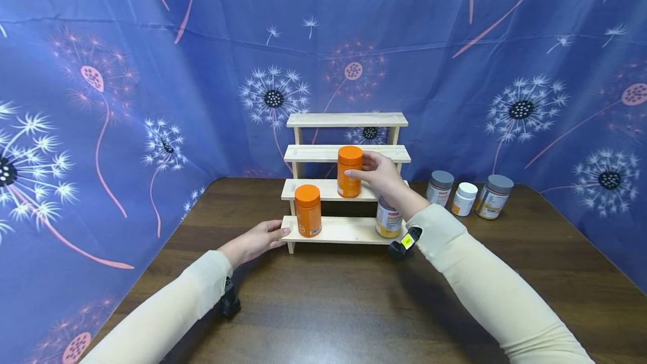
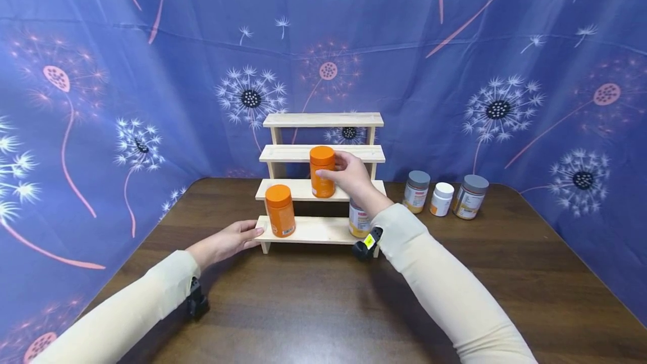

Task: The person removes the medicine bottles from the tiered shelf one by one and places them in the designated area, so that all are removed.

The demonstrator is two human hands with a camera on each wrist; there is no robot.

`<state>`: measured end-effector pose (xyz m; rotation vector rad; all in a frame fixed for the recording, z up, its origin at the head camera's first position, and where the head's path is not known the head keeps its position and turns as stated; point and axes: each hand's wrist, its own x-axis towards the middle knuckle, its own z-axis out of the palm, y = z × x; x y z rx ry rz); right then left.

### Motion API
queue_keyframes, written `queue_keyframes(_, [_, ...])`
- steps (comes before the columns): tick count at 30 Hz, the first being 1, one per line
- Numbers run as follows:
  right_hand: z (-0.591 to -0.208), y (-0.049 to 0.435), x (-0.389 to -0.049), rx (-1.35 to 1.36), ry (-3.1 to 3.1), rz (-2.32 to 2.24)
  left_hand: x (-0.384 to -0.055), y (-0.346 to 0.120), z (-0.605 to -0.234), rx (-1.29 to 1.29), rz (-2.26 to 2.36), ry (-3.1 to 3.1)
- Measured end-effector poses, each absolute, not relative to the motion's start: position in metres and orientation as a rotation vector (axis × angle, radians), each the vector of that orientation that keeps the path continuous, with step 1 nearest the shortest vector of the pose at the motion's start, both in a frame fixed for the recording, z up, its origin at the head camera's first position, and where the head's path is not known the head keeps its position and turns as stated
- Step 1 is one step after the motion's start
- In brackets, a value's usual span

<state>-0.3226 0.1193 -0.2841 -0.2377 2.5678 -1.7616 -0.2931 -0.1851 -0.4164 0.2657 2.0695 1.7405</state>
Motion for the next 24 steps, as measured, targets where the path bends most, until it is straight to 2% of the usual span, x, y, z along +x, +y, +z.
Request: queue_keyframes(24, [-0.2842,0.1188,-0.3209,-0.16,2.629,-1.757,-0.2945,-0.1864,-0.4169,0.253,1.745,2.063])
